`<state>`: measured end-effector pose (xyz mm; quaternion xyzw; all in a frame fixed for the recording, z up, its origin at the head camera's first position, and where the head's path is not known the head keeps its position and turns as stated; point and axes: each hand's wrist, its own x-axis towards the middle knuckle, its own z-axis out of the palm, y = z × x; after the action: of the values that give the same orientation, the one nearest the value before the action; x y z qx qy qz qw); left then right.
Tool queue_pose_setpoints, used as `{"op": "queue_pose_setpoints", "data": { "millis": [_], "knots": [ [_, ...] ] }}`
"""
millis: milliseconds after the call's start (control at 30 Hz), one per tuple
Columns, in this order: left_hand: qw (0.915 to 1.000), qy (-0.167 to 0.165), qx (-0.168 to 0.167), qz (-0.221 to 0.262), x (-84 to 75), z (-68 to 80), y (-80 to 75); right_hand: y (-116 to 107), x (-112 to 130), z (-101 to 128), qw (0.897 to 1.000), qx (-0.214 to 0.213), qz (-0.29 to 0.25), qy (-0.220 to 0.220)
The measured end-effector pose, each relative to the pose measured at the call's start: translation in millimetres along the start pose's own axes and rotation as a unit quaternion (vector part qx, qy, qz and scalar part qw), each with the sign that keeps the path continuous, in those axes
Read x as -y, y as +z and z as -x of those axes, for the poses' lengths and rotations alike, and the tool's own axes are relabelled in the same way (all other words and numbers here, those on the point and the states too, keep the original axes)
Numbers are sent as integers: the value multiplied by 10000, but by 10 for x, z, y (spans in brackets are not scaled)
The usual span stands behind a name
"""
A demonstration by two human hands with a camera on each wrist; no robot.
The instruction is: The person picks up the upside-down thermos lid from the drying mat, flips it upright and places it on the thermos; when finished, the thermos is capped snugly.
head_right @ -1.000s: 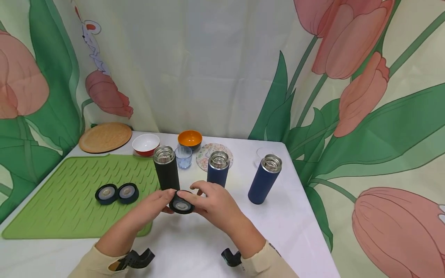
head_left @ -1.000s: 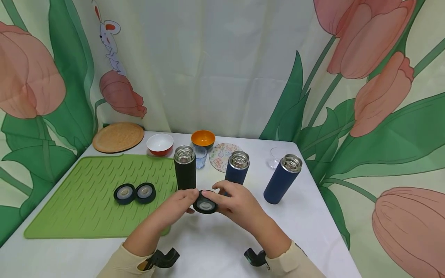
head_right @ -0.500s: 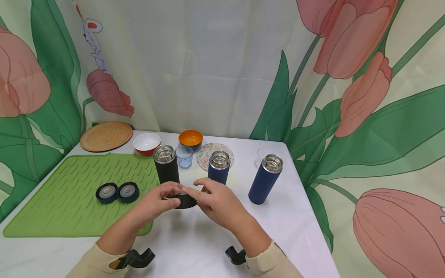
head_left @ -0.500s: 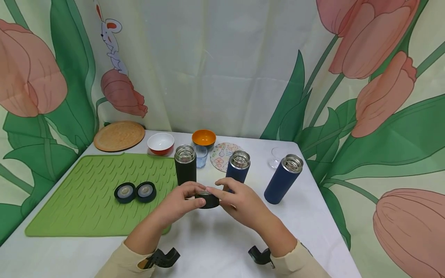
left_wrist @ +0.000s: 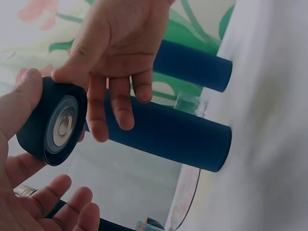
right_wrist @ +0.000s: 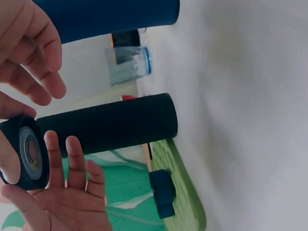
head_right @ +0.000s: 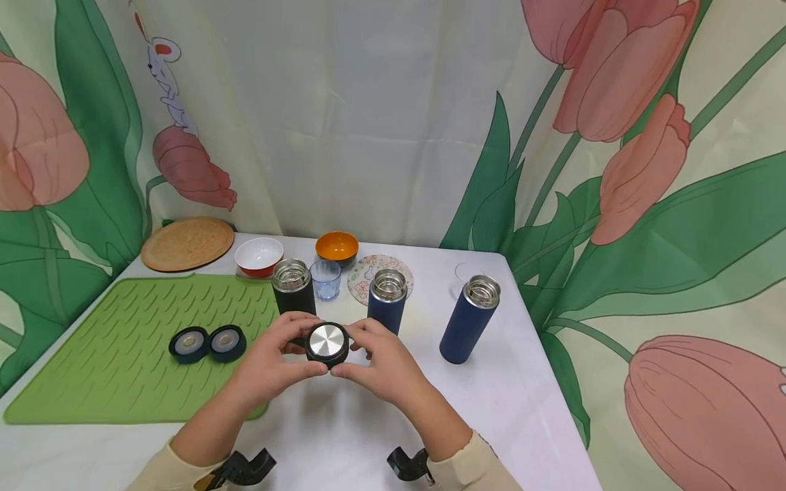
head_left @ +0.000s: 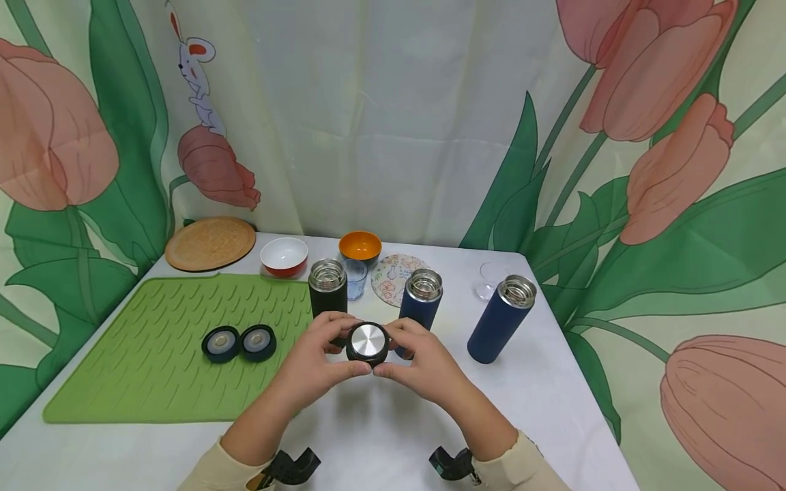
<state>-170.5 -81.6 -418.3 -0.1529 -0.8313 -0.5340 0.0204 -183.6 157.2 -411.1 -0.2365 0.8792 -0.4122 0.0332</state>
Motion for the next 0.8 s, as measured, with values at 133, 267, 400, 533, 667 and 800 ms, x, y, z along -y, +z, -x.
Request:
{"op": "queue_pose_setpoints", "data": {
  "millis": [133,267,400,533,667,800],
  "knots": [
    [9997,118,8,-226,-15,-10,6,4,0,-9,9997,-212,-126,60],
    [9992,78,14,-390,-19,-2,20,4,-1,-11,9994,-187,-260,132],
    [9988,101,-63,-474,2,36,36,18,7,-15,9991,-21,-374,182],
    [9978,259,-269,-545,25,72,15,33,29,-35,9988,162,-425,189],
    [9953,446,-641,-575,54,114,-57,68,31,-75,9979,351,-518,168],
    [9877,681,-1250,-648,98,176,-165,155,41,-177,9966,319,-644,393]
  ]
}}
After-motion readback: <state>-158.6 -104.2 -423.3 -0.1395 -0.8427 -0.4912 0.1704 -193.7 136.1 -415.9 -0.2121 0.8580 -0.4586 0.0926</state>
